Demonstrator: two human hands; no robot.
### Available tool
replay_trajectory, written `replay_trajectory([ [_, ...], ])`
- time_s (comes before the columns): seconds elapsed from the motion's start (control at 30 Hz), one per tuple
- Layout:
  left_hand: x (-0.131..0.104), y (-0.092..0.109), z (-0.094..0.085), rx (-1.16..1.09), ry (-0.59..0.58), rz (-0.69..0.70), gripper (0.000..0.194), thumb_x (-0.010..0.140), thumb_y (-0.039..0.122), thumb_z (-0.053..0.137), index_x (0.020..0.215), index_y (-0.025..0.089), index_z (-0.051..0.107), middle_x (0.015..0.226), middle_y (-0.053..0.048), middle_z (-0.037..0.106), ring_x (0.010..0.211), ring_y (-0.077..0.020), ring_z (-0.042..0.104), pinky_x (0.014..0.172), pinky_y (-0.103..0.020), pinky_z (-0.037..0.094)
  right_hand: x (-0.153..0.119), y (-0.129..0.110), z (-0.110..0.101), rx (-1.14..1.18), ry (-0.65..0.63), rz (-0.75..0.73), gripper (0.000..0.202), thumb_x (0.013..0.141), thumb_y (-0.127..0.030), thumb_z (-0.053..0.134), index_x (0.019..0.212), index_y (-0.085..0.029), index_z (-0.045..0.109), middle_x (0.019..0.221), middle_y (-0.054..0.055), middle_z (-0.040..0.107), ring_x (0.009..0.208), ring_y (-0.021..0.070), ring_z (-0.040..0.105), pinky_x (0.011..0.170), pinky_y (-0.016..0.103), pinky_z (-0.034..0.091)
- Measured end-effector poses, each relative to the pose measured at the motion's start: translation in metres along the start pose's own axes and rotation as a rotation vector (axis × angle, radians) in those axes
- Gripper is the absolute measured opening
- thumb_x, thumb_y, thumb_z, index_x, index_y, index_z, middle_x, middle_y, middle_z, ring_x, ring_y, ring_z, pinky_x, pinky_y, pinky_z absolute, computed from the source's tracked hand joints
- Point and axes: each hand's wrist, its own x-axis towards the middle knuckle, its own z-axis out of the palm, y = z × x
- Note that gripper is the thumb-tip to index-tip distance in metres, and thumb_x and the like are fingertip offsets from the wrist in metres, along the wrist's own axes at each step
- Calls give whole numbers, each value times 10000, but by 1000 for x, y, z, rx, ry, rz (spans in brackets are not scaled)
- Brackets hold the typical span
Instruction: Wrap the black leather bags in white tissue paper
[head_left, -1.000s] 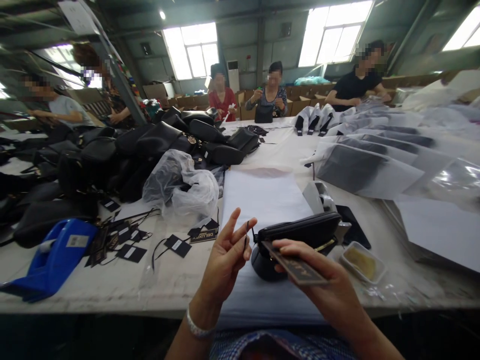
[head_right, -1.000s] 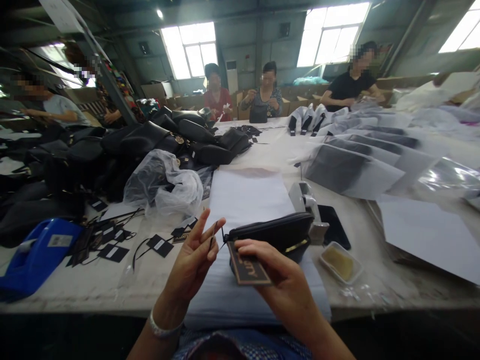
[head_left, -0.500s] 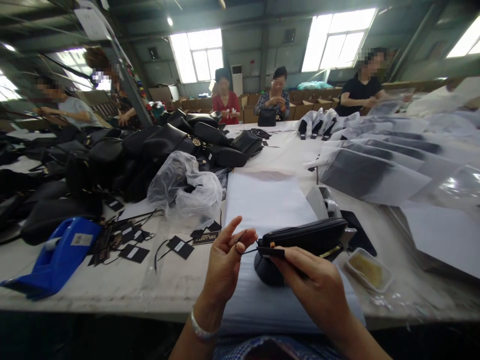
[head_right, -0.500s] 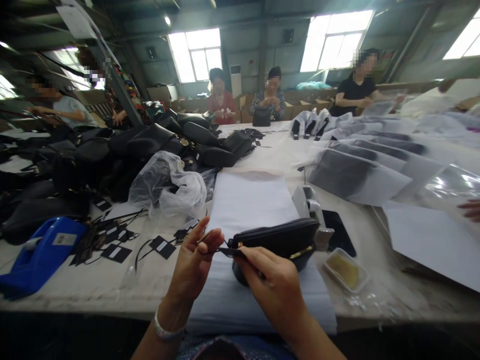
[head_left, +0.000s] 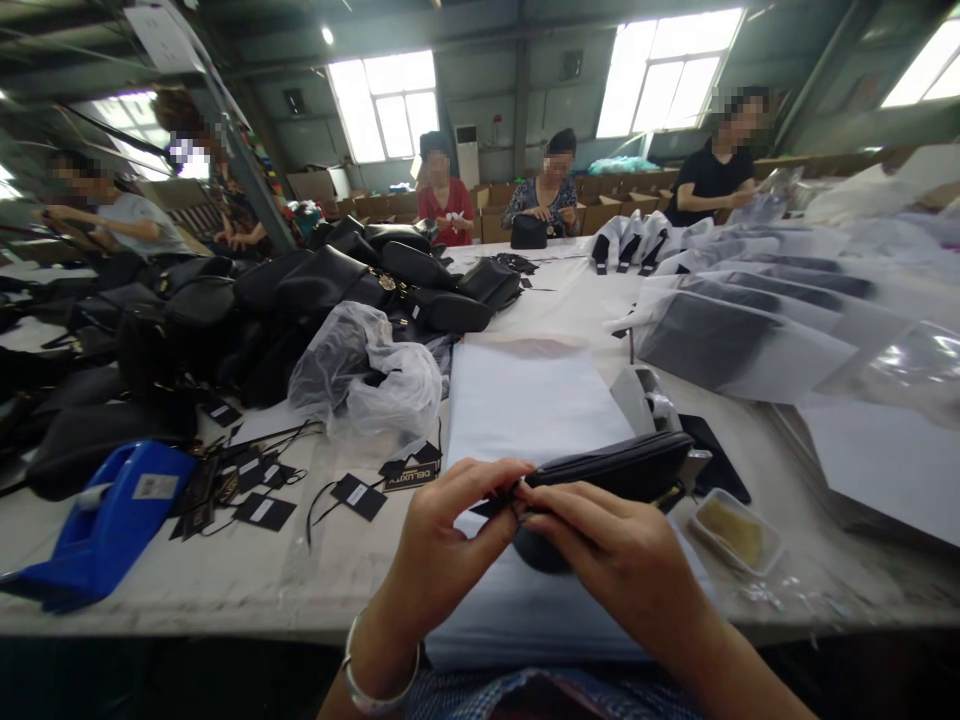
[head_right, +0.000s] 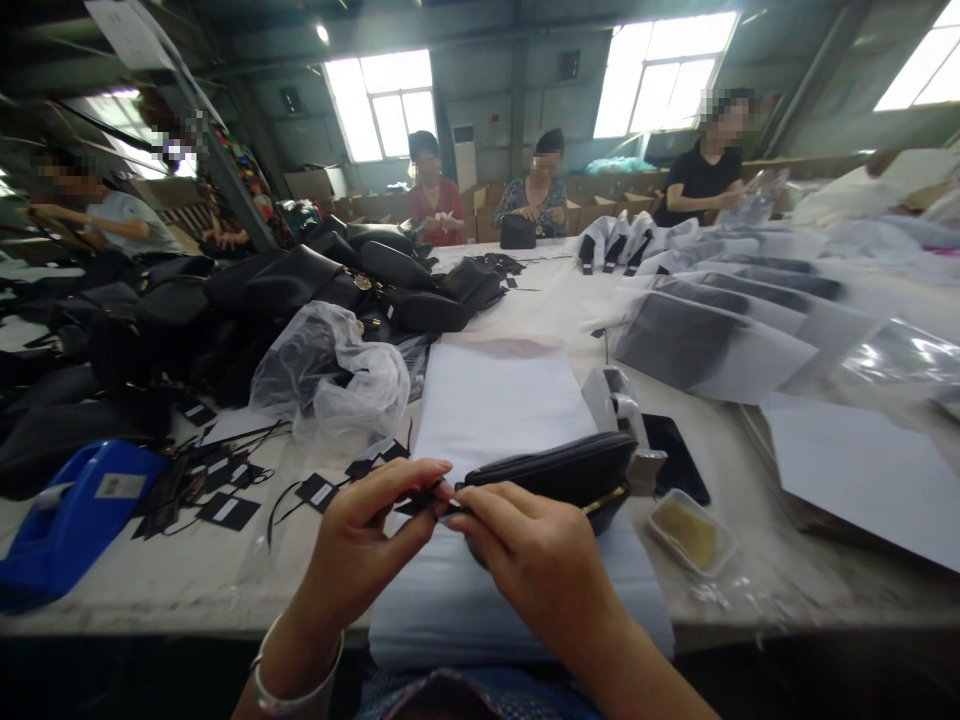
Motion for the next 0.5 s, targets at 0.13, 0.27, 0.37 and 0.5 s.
replay_trajectory([
  [0.13, -3, 1, -7, 15, -47, -4, 386, 818, 58, 609, 1110, 280, 731, 931, -35, 726, 858, -173, 674, 769, -276, 546, -1, 23, -15, -196, 189, -44, 285, 918, -236, 640, 1199, -270, 662, 1091, 44, 729, 979, 224, 681, 917, 360, 531],
  [0.27, -7, -4, -8, 45, -34, 12, 345, 880, 84, 528, 1057, 271, 758, 986, -62, 752, 905, -207, 670, 842, -351, 533, 3, 54, -16, -268, 28, -98, 343, 927, -331, 625, 1265, -273, 624, 1241, 48, 674, 1197, 278, 577, 1113, 515, 366],
  [0.37, -13, -9, -11, 70, -20, -47, 310, 903, 141, 553, 1101, 285, 744, 1072, -59, 744, 977, -215, 663, 899, -358, 518, 6, 65, -15, -263, -9, -81, 316, 929, -346, 621, 1236, -271, 633, 1180, 41, 697, 1144, 262, 599, 1104, 506, 360],
  [0.5, -29, -26, -30, 72, 205, -249, 362, 823, 267, 719, 1184, 287, 700, 1085, -37, 725, 945, -185, 657, 859, -292, 533, 11, 65, -23, -283, -71, -70, 301, 914, -380, 650, 1191, -265, 650, 1144, 43, 706, 1076, 258, 615, 1045, 464, 388],
])
